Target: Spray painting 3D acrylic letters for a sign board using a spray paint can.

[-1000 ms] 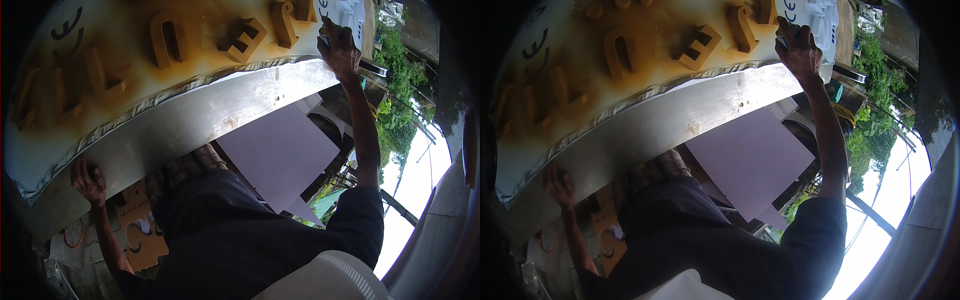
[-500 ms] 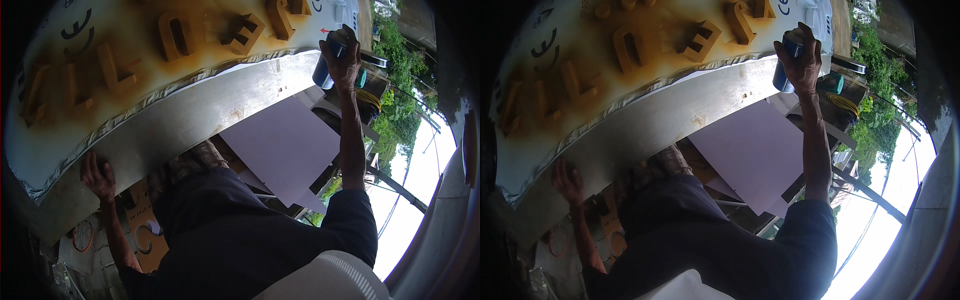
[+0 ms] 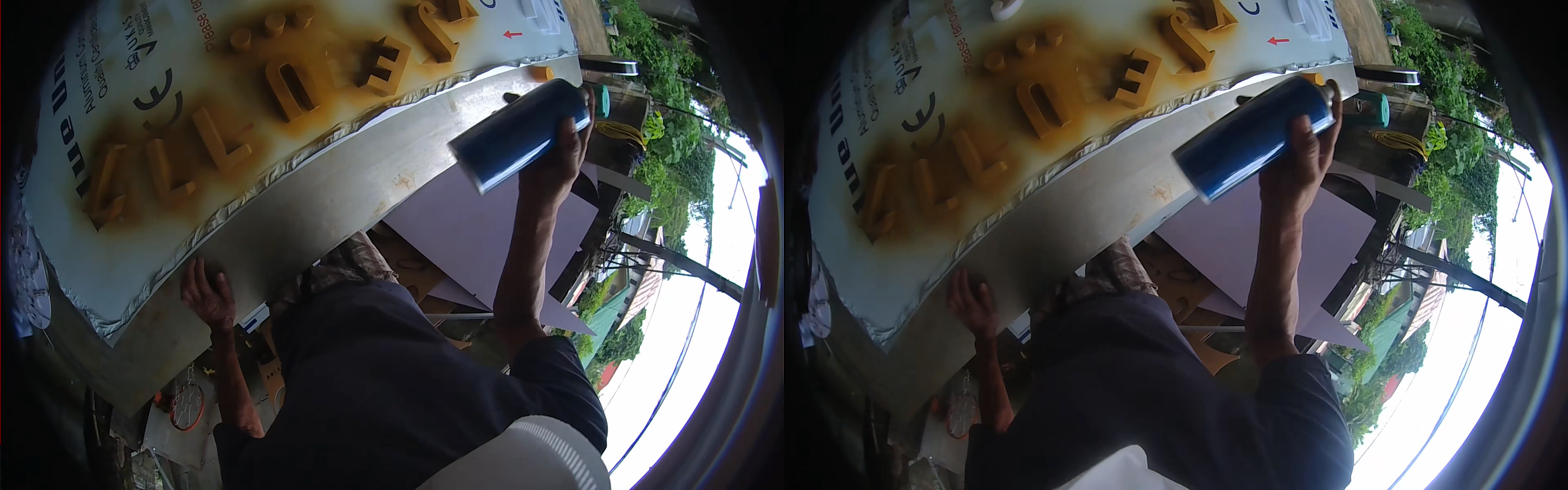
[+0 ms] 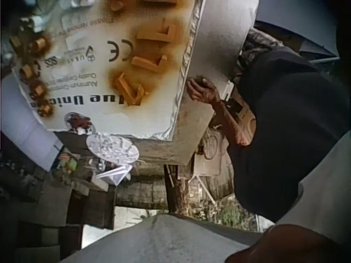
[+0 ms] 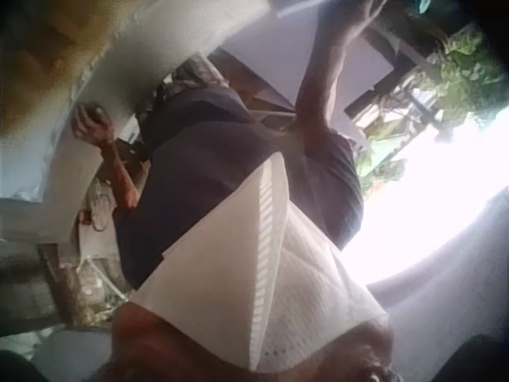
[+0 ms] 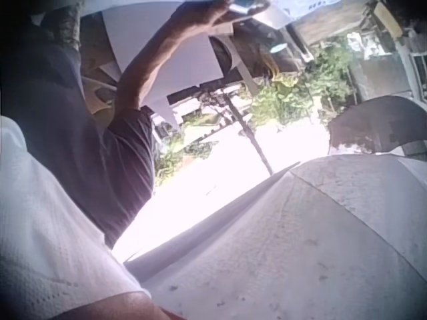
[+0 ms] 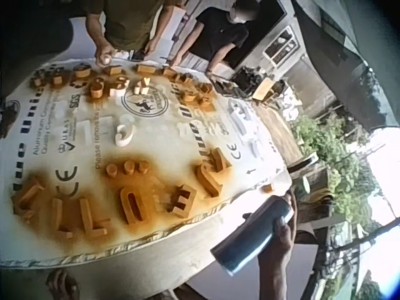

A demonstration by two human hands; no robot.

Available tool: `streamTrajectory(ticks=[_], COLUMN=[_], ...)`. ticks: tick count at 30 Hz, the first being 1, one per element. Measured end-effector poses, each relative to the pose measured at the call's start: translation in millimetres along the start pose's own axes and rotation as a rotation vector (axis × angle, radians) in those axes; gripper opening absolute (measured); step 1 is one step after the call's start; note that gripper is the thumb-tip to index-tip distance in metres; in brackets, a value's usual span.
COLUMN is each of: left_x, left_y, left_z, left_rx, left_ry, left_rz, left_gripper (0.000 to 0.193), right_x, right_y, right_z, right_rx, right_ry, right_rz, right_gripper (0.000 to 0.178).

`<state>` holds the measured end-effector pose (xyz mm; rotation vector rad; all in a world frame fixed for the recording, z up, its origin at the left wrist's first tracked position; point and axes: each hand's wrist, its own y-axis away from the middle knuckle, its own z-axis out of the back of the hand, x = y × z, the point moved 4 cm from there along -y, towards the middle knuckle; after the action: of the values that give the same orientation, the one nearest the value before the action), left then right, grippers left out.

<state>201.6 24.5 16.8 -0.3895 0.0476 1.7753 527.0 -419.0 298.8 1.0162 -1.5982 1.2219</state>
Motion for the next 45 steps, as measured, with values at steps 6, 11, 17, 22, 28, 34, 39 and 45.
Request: streamTrajectory(ticks=[6,11,17,22,28,34,39,45], left_x=[-5.9,-1.7,-6.0,-5.7,-10.2,-9.6,-5.9,-8.9], left_y=[-5.8,6.2,-7.1,2.0,-6.6,-5.7,-5.2,-8.9], left_z=[3.4,7.4,-1.2,8.1,6.4,7.7,5.7,9.2], left_rx=[0.028,0.055,0.073,0.074,0.019,0.034,0.031,0.033], left_ry=[0.035,-0.001,0.077,0.019,0.005,0.035,0.014,0.017], left_rz=[0.032,0.031,0.071,0.021,0.017,0.040,0.028,0.035], left_gripper=[0.050,0.055,0.055,0.055,0.054,0.053,0.052,0.050], right_x=[15.4,6.6,-8.0,-16.8,-0.1,-18.7,-28.2,-25.1], right_y=[9.0,0.0,0.1,12.6,8.3,18.3,17.1,9.9], right_z=[-5.8,24.4,18.3,20.6,27.3,30.2,5.3,-10.9], right_rx=[-0.202,-0.365,-0.295,-0.040,-0.031,0.032,0.156,0.015], right_ry=[0.358,0.192,0.033,0.039,0.042,-0.116,-0.442,-0.488], right_rz=[0.210,0.065,-0.067,-0.065,0.004,-0.125,-0.256,-0.336], right_gripper=[0.086,0.072,0.078,0.087,0.097,0.088,0.082,0.085])
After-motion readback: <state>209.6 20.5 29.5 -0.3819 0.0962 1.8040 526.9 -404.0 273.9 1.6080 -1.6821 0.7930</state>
